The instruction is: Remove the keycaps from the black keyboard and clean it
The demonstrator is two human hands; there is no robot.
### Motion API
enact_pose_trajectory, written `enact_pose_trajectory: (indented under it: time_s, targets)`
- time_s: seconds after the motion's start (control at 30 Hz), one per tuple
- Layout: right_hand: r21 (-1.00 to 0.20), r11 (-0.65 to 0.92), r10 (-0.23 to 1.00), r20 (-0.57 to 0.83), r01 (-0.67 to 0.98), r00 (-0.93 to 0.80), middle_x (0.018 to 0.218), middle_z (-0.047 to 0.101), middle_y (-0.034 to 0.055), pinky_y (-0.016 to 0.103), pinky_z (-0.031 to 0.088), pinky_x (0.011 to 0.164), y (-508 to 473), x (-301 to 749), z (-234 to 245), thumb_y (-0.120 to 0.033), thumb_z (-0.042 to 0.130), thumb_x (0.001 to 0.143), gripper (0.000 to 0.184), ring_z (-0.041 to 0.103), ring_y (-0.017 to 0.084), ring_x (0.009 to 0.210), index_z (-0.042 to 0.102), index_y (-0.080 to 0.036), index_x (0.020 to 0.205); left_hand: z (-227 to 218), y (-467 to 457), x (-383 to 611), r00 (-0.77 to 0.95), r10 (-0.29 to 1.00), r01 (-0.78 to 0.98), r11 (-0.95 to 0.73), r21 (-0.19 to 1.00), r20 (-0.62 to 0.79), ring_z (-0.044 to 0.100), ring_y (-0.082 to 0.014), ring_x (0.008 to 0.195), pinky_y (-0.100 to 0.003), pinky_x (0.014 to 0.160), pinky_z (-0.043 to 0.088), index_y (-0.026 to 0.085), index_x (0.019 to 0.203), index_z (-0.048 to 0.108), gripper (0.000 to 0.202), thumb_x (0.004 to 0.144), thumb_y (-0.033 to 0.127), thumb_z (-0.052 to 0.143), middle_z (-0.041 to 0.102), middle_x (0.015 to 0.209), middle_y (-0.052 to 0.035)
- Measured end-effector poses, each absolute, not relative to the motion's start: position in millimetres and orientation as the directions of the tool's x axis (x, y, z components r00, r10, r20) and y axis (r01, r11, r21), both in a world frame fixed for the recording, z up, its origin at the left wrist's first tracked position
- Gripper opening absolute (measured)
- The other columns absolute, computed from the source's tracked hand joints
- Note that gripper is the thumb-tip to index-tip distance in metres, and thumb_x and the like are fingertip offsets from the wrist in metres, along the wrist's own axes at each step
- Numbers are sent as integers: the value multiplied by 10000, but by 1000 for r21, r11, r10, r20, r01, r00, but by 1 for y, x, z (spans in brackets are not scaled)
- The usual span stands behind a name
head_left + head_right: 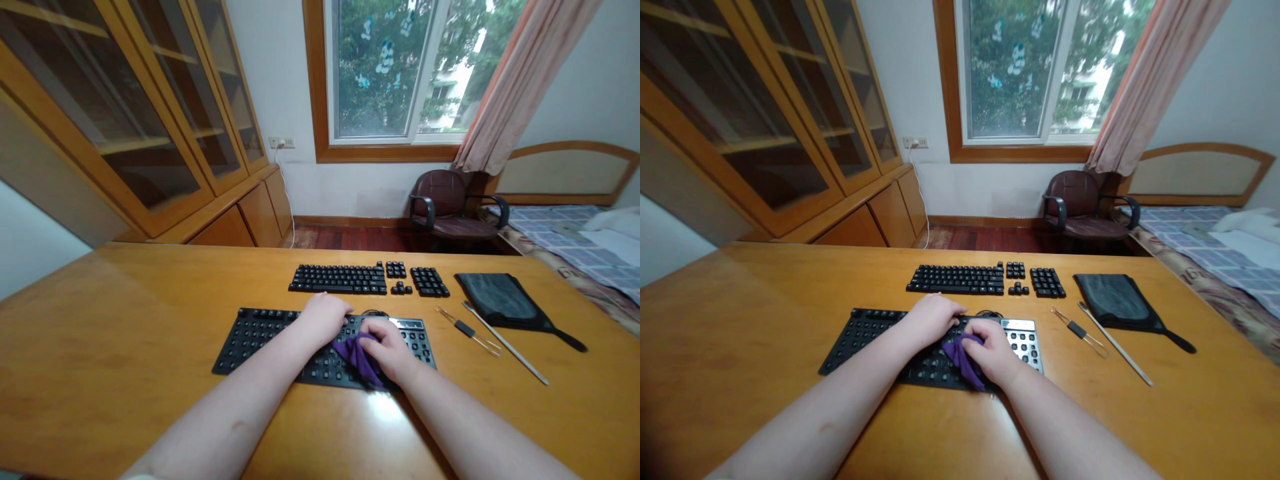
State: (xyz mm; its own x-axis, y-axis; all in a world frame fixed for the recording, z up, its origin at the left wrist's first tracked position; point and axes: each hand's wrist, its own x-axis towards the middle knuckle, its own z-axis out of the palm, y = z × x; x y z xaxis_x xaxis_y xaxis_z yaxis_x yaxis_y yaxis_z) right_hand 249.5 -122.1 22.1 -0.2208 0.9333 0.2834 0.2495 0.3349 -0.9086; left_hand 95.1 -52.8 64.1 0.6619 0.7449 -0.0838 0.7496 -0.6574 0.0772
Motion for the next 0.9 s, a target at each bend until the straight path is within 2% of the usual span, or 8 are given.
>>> enact_pose_trajectory:
  time_s: [0.23, 0.47, 0.77, 0.9]
  targets:
    - [-918, 326, 936, 279, 227, -215, 553, 439, -33, 238, 320, 564, -122, 249, 22, -229, 513, 729, 197, 426, 131, 567, 432, -190, 554, 63, -53, 91, 650, 755, 755, -631, 179, -79, 632, -233, 953, -312, 826, 471, 274, 1063, 655, 290, 790, 272, 556, 699, 1018, -41]
    - [-929, 323, 935, 282, 183, -215, 552, 436, -37, 233, 324, 562, -122, 248, 24, -228, 518, 726, 196, 418, 125, 565, 437, -188, 552, 56, -54, 96, 663, 748, 735, -644, 211, -27, 627, -233, 904, -321, 788, 470, 234, 976, 677, 286, 849, 392, 475, 694, 958, -61]
    - [-923, 328, 934, 287, 199, -211, 552, 461, -35, 231, 333, 560, -122, 249, 23, -181, 520, 711, 165, 433, 124, 564, 468, -182, 554, 64, -57, 97, 554, 816, 792, -577, 200, 162, 599, -203, 962, -319, 898, 426, 214, 1013, 662, 263, 878, 294, 451, 682, 1016, -52]
    - [-923, 330, 934, 289, 196, -212, 554, 473, -33, 232, 339, 559, -122, 249, 23, -181, 518, 711, 154, 441, 126, 565, 479, -183, 561, 78, -43, 95, 482, 864, 840, -503, 205, 146, 584, -207, 1001, -310, 908, 420, 231, 1023, 664, 259, 860, 316, 482, 672, 1057, -41]
